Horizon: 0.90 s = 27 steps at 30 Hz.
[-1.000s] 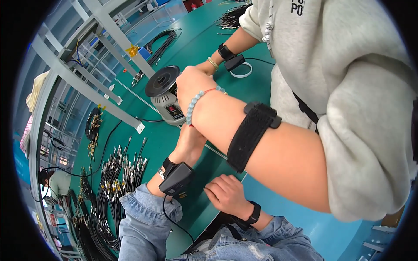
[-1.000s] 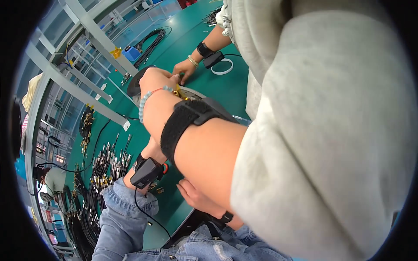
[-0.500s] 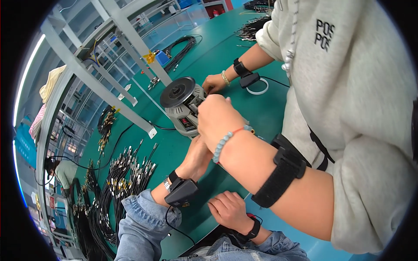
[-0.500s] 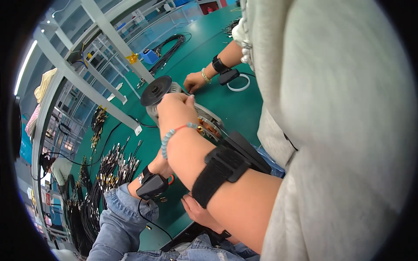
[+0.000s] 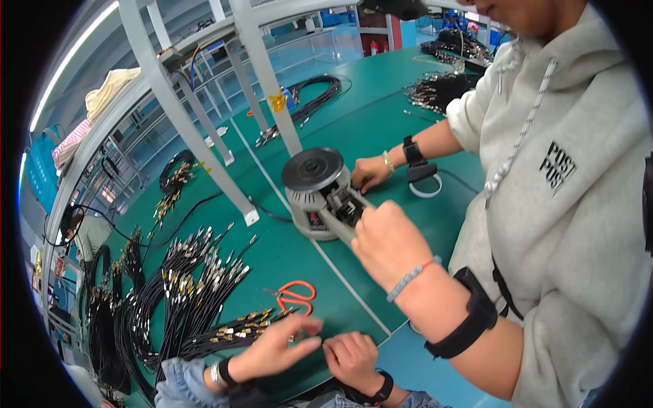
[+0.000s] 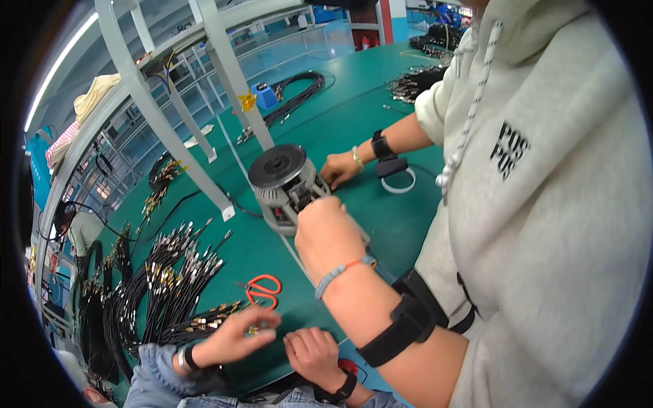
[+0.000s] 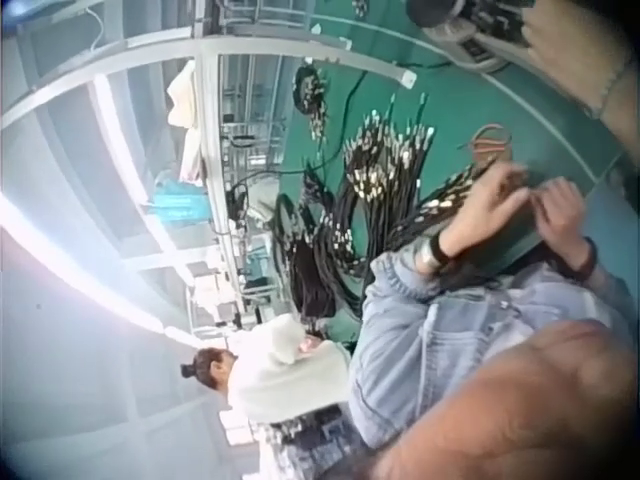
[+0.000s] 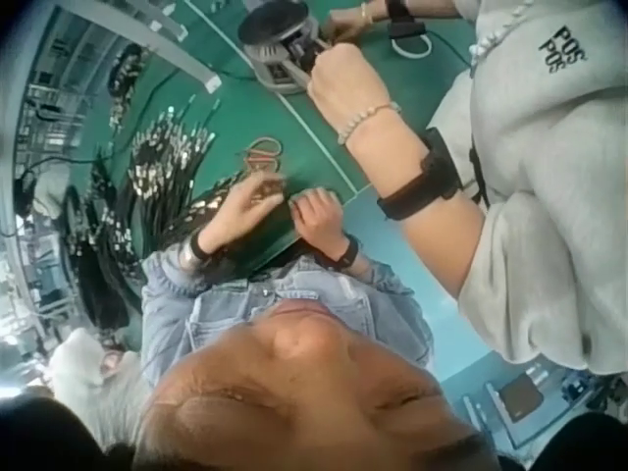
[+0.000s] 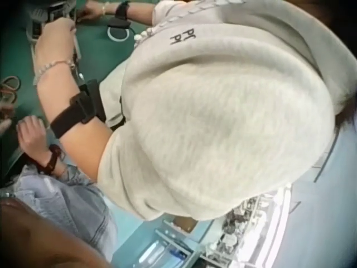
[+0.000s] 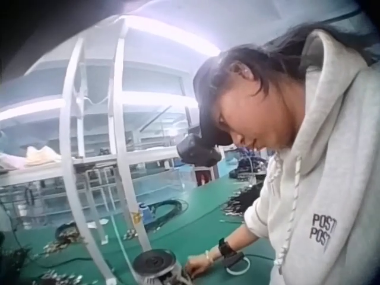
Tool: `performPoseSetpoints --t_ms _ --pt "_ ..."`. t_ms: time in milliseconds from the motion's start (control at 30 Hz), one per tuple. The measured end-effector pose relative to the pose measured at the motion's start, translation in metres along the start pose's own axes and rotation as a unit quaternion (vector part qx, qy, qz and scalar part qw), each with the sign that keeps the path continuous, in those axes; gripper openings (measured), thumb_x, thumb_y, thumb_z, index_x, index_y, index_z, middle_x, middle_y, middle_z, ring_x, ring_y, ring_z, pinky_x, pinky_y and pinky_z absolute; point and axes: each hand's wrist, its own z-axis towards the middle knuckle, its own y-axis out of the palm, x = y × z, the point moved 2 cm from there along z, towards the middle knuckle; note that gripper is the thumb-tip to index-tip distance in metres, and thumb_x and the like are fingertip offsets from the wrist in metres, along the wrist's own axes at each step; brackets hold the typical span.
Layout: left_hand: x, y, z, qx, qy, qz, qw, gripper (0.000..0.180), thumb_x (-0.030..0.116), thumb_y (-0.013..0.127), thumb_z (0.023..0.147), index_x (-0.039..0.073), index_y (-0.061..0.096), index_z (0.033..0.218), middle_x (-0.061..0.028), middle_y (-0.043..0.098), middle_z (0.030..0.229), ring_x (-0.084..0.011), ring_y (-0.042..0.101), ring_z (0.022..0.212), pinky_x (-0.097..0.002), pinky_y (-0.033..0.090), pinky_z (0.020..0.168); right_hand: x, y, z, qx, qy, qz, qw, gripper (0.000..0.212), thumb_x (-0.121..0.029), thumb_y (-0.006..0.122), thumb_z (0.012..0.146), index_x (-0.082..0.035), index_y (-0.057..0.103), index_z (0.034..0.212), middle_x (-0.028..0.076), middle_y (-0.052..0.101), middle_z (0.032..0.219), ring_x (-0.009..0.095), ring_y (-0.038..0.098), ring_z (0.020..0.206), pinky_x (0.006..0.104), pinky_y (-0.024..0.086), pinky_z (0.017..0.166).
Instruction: The person loads a roll of tape into a dispenser and then repeatedly picks up cables to apply yellow tape to the connectors. After taping each connector, the person sets the cable aside and gathers them together.
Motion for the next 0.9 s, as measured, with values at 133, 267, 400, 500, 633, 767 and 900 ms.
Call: performPoseSetpoints --t_ms 133,267,400,500,633,767,900 --pt "-0.002 0.012 -0.027 -0.059 0.104 0.199 0.973 0.05 0.027 0.07 0.084 0.006 0.052 0.125 -0.0158 0.054 0.122 -0.0316 0.053 0.112 -0.0385 0.043 0.096 -0.003 -0.004 0.006 0.011 -0.016 -0.013 1.0 0.01 -0.016 0.066 0.078 -0.008 0.063 0.082 0.003 0.058 0.078 0.019 0.056 0.076 0.0314 0.042 0.065" --pt "-0.013 0.006 -0.023 -0.098 0.072 0.108 0.987 0.054 0.031 0.071 0.082 0.007 0.052 0.126 -0.0154 0.049 0.127 -0.0313 0.049 0.117 -0.0399 0.041 0.098 0.004 -0.007 0.001 -0.018 -0.042 -0.048 0.998 0.015 -0.019 0.067 0.076 -0.008 0.065 0.086 0.003 0.061 0.087 0.019 0.058 0.085 0.0318 0.045 0.072" --pt "-0.033 -0.009 -0.003 -0.167 0.089 0.121 0.974 0.059 0.033 0.071 0.082 0.008 0.048 0.131 -0.0149 0.044 0.132 -0.0307 0.046 0.119 -0.0401 0.038 0.101 0.01 -0.076 0.165 -0.262 -0.139 -0.334 0.895 0.012 -0.018 0.065 0.074 -0.01 0.069 0.082 0.004 0.063 0.086 0.022 0.058 0.086 0.0323 0.045 0.078" --pt "-0.033 -0.012 -0.004 -0.207 0.115 0.175 0.956 0.063 0.039 0.069 0.083 0.009 0.046 0.134 -0.0136 0.042 0.135 -0.0293 0.044 0.119 -0.0406 0.035 0.101 -0.004 -0.108 0.193 -0.312 -0.208 -0.458 0.806 0.013 -0.013 0.06 0.075 -0.007 0.072 0.077 0.008 0.063 0.079 0.026 0.056 0.082 0.0335 0.045 0.082" --pt "-0.042 -0.003 -0.014 -0.236 0.082 0.264 0.932 0.067 0.047 0.066 0.082 0.01 0.046 0.135 -0.0121 0.04 0.137 -0.0281 0.039 0.122 -0.0403 0.032 0.1 0.009 -0.093 0.186 -0.256 -0.189 -0.46 0.829 0.013 -0.012 0.061 0.077 -0.005 0.071 0.08 0.01 0.062 0.079 0.026 0.057 0.081 0.0328 0.045 0.082" --pt "-0.049 -0.001 -0.011 -0.253 0.099 0.262 0.926 0.068 0.052 0.064 0.082 0.011 0.047 0.134 -0.0111 0.039 0.138 -0.0282 0.037 0.123 -0.0411 0.03 0.099 0.008 -0.081 0.184 -0.219 -0.181 -0.542 0.79 0.008 -0.008 0.063 0.083 -0.002 0.068 0.081 0.009 0.063 0.078 0.021 0.06 0.078 0.029 0.048 0.075" --pt "-0.051 0.001 -0.01 -0.263 0.093 0.262 0.924 0.069 0.053 0.064 0.082 0.012 0.046 0.134 -0.0102 0.038 0.139 -0.0291 0.034 0.125 -0.0423 0.029 0.099 0.008 -0.082 0.188 -0.204 -0.186 -0.573 0.772 0.008 -0.006 0.064 0.086 0.0 0.067 0.082 0.009 0.064 0.077 0.018 0.062 0.076 0.0271 0.049 0.071"
